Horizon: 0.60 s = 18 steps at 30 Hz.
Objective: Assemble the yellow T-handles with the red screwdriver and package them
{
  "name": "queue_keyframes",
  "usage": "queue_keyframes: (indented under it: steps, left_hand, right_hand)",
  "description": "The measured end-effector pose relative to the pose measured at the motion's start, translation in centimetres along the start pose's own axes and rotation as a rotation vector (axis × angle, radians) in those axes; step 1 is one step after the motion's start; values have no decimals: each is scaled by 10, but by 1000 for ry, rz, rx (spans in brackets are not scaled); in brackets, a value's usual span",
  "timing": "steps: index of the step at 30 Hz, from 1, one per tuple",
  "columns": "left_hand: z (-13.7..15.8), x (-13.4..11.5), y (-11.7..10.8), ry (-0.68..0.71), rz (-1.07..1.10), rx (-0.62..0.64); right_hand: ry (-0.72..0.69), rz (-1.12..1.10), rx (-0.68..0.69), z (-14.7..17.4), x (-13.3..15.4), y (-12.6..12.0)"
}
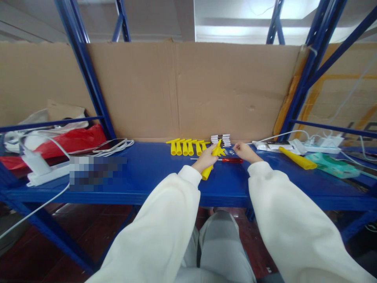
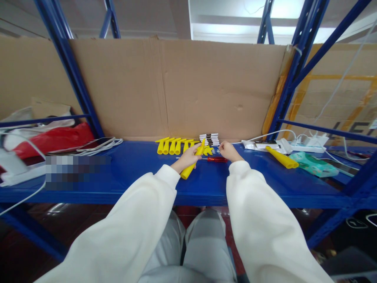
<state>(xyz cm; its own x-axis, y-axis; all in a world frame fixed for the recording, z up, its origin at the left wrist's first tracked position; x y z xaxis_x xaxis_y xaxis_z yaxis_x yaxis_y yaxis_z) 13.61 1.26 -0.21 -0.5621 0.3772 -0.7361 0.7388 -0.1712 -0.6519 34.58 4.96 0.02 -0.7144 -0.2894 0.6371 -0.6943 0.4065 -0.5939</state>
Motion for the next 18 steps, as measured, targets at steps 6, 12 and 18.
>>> queue_keyframes:
  steps: [6, 12, 18]
  left_hand:
    - [-3, 4, 3, -5, 43, 14]
    - [-6, 4, 4, -6, 98, 18]
    - [-5, -1, 3, -72, 274, 72]
  right_hand:
    - [92, 220, 195, -15, -22, 5]
    - [139, 303, 170, -27, -35, 10]
    - [224, 211, 96, -22, -33, 5]
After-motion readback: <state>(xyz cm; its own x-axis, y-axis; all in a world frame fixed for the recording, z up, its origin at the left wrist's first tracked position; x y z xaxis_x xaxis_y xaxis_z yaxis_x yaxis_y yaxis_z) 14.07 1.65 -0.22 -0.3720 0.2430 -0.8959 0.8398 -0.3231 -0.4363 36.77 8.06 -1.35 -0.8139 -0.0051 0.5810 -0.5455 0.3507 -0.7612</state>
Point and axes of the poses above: each hand's wrist, its own z-axis away from the middle knuckle, its own y-axis out of the palm, x = y × z, the point moved 4 cm from there along -z, towards the middle knuckle, and after that the axes turned 10 degrees about -z, right-handed, at the moved point
